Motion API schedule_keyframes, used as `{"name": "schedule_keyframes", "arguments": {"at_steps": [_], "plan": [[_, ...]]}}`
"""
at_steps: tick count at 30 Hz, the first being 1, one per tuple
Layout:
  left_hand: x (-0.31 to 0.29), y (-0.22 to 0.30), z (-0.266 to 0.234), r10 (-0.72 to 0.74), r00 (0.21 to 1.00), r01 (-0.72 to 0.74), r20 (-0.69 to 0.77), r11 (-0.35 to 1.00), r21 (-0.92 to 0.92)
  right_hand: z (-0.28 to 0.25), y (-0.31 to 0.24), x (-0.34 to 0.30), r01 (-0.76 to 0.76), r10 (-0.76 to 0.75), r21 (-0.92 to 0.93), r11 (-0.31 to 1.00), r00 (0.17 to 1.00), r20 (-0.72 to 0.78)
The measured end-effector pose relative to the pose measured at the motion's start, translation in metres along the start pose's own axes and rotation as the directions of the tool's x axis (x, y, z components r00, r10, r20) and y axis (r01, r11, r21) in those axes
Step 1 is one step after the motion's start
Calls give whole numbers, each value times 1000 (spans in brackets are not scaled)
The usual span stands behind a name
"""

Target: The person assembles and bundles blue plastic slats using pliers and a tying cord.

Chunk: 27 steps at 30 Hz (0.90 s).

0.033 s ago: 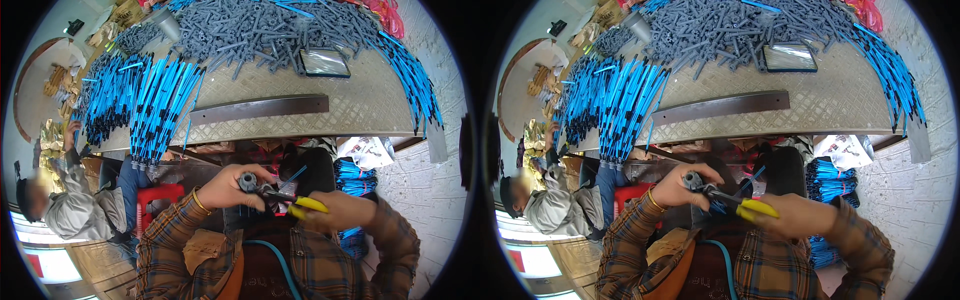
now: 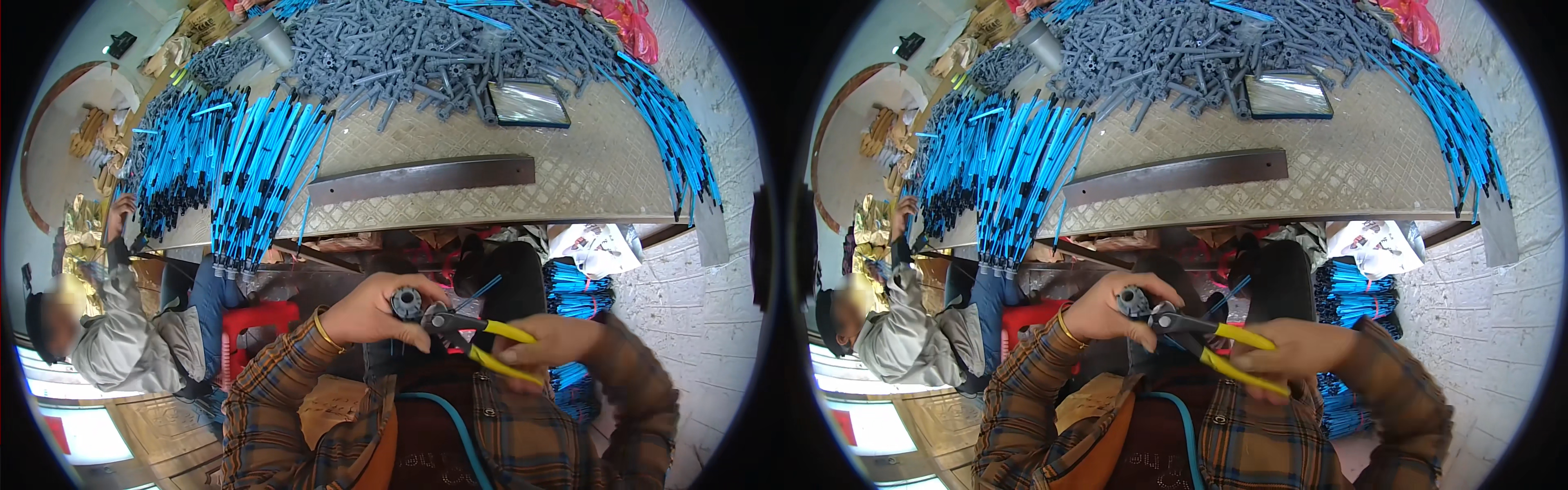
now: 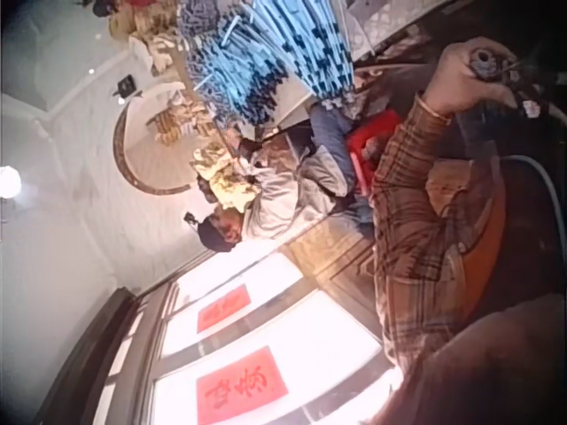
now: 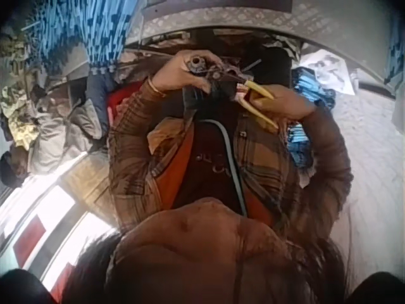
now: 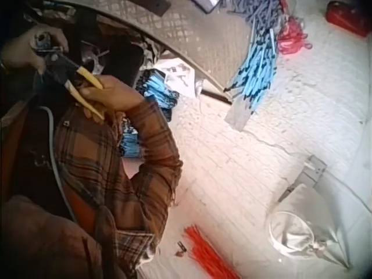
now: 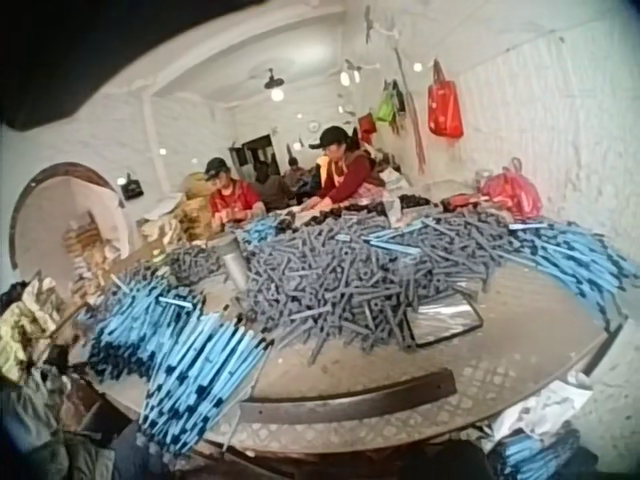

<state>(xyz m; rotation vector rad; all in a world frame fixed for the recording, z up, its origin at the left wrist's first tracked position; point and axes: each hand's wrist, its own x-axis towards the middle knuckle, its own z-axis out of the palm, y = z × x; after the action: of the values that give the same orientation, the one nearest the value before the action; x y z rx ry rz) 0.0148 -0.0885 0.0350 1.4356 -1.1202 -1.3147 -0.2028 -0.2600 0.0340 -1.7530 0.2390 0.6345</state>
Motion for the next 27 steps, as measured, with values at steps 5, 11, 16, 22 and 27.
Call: {"name": "schedule_keyframes", "arguments": {"at_steps": [5,11,16,22,27], "plan": [[5,3,4,17,996,-15,89,1000,-25,60,74,47,-372,-642,896,244,630,437],[-3,-9,-2,61,995,-68,-78,993,-100,25,32,25,170,-290,577,799,949,122],[4,-2,0,52,999,-51,17,997,-62,32,60,31,-314,-244,803,506,841,483],[-1,0,-2,-24,994,34,103,994,-100,16,26,10,-247,-186,718,651,865,466],[4,-5,-2,20,1000,-21,-10,989,-149,16,-9,-1,356,-591,-572,739,750,-297]]}}
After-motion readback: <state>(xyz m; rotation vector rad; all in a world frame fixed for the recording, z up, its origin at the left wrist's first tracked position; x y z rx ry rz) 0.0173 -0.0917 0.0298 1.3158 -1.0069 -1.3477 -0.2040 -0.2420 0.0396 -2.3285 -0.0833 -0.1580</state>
